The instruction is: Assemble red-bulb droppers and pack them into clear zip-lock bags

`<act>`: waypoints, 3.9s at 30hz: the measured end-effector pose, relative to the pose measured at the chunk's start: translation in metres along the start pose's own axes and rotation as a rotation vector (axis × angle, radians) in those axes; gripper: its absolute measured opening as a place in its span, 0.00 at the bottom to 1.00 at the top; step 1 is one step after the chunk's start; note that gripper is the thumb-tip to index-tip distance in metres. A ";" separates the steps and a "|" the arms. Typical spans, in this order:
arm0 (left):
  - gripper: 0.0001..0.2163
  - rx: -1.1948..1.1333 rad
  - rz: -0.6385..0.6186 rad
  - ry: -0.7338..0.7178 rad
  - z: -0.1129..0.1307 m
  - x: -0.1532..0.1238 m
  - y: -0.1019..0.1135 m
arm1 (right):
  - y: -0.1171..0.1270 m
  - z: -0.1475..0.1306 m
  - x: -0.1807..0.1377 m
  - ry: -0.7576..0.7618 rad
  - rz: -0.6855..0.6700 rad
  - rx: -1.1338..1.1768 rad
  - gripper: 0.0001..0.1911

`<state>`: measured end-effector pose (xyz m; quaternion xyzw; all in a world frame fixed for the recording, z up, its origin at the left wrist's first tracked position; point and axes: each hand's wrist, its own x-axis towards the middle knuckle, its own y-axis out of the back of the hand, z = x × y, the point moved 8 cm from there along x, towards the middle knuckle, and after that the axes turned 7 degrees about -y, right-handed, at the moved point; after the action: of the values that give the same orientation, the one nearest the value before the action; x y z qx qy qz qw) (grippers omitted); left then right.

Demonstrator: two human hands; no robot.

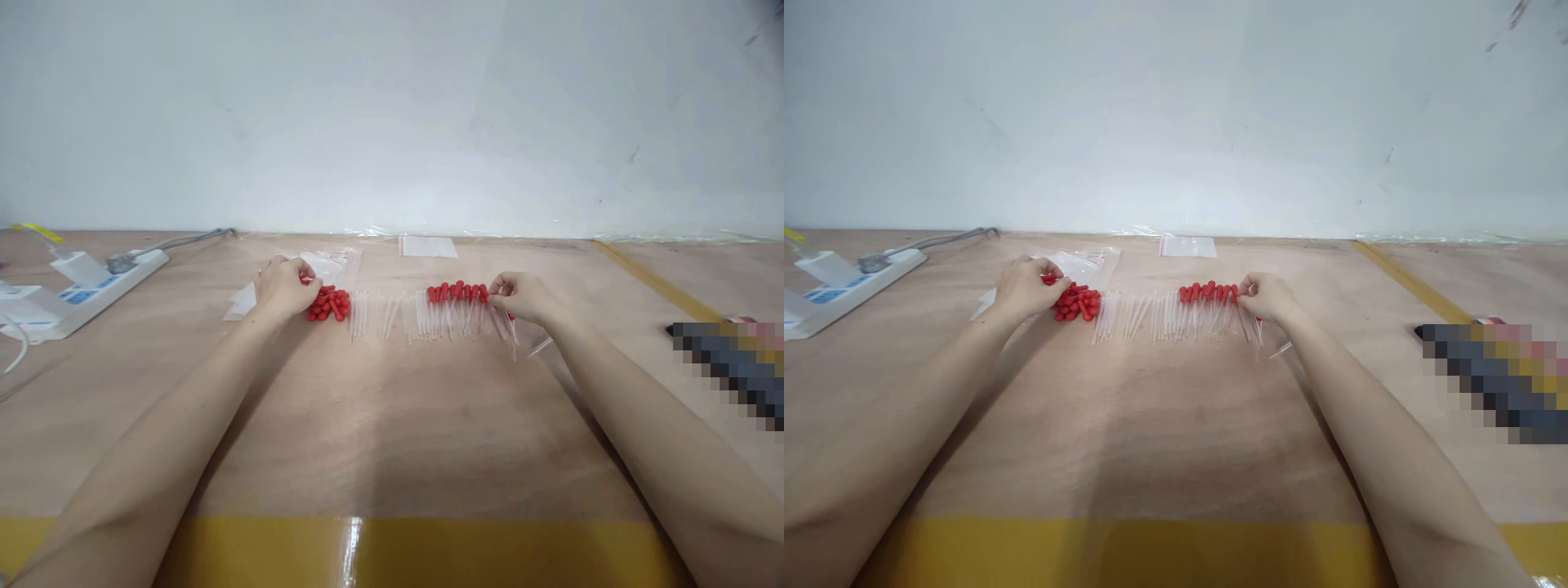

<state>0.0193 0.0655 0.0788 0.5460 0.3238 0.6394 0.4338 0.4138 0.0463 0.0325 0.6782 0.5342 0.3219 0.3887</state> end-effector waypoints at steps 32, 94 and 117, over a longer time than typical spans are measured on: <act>0.13 -0.006 -0.123 -0.186 0.040 -0.014 -0.016 | -0.012 -0.006 0.002 -0.188 -0.039 -0.343 0.10; 0.12 -1.049 -0.020 -0.459 0.104 -0.068 -0.033 | -0.045 -0.113 -0.096 0.835 0.138 0.395 0.08; 0.11 -0.997 -0.032 -0.613 0.113 -0.073 -0.026 | -0.046 -0.109 -0.094 0.819 0.074 0.515 0.07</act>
<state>0.1370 0.0031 0.0469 0.4309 -0.1483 0.5207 0.7219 0.2785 -0.0194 0.0437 0.5884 0.6812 0.4333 -0.0456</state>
